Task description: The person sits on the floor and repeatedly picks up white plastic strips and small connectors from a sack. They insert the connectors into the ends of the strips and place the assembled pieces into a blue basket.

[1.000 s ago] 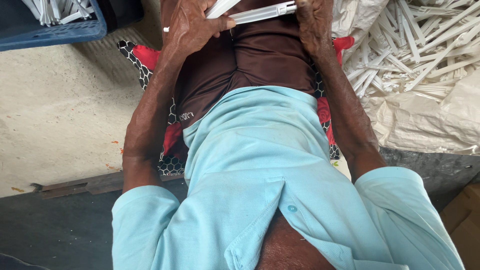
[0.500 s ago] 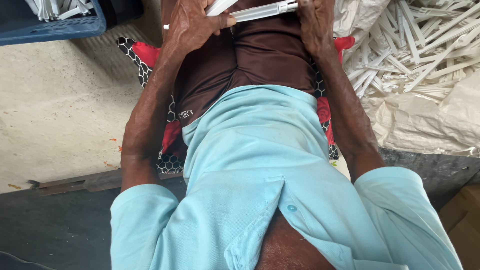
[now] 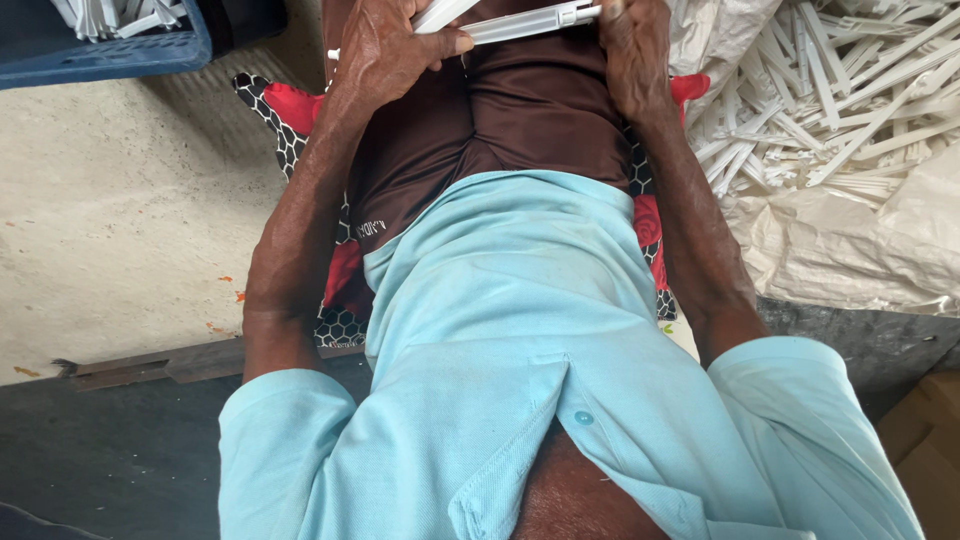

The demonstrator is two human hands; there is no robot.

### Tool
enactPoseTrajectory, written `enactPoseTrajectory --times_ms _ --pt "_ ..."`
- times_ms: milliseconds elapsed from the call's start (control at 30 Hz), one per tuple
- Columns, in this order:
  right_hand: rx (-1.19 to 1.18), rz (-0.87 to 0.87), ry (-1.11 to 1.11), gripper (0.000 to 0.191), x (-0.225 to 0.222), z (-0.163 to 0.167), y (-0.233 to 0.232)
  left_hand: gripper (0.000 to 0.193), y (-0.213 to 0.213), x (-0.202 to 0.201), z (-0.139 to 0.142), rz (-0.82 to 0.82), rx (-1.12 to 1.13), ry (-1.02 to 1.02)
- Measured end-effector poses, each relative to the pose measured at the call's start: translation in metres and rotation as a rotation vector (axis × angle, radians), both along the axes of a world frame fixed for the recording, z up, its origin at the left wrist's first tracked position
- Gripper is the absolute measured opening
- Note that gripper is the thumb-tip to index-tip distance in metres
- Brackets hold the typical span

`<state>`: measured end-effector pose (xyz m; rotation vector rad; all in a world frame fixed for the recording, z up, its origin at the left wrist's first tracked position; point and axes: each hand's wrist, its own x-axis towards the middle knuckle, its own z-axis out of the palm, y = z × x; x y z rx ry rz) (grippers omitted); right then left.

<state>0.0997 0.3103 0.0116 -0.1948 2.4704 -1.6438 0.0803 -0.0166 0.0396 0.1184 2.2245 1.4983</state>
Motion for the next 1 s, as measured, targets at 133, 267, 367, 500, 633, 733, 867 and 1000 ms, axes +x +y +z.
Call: enactPoseTrajectory --times_ms 133,267,367,500,633,733,867,1000 --pt "0.078 0.050 0.056 0.047 0.010 0.017 -0.001 0.023 0.001 0.005 -0.003 -0.008 -0.041 0.010" --pt "0.149 -0.009 0.110 0.047 0.000 0.009 -0.010 0.021 0.001 0.003 -0.003 -0.019 -0.049 0.009" --pt "0.052 -0.077 -0.152 0.049 -0.006 0.005 -0.007 0.022 0.002 0.002 -0.003 0.017 -0.018 -0.008" --pt "-0.003 0.030 0.048 0.045 0.006 0.009 0.002 0.024 0.003 0.003 -0.004 0.003 -0.072 -0.017" --pt "0.194 0.029 0.152 0.039 0.007 0.003 0.002 0.027 0.004 0.005 -0.005 -0.019 -0.095 0.025" --pt "0.061 -0.044 -0.121 0.043 -0.005 -0.007 -0.004 0.027 0.003 0.003 -0.005 -0.003 -0.074 0.025" --pt "0.155 -0.025 -0.014 0.040 -0.006 0.001 -0.001 0.026 0.004 0.003 -0.006 -0.002 -0.101 -0.004" --pt "0.159 0.079 0.096 0.041 0.008 0.016 0.005 0.028 0.005 0.007 -0.008 -0.013 -0.123 0.037"
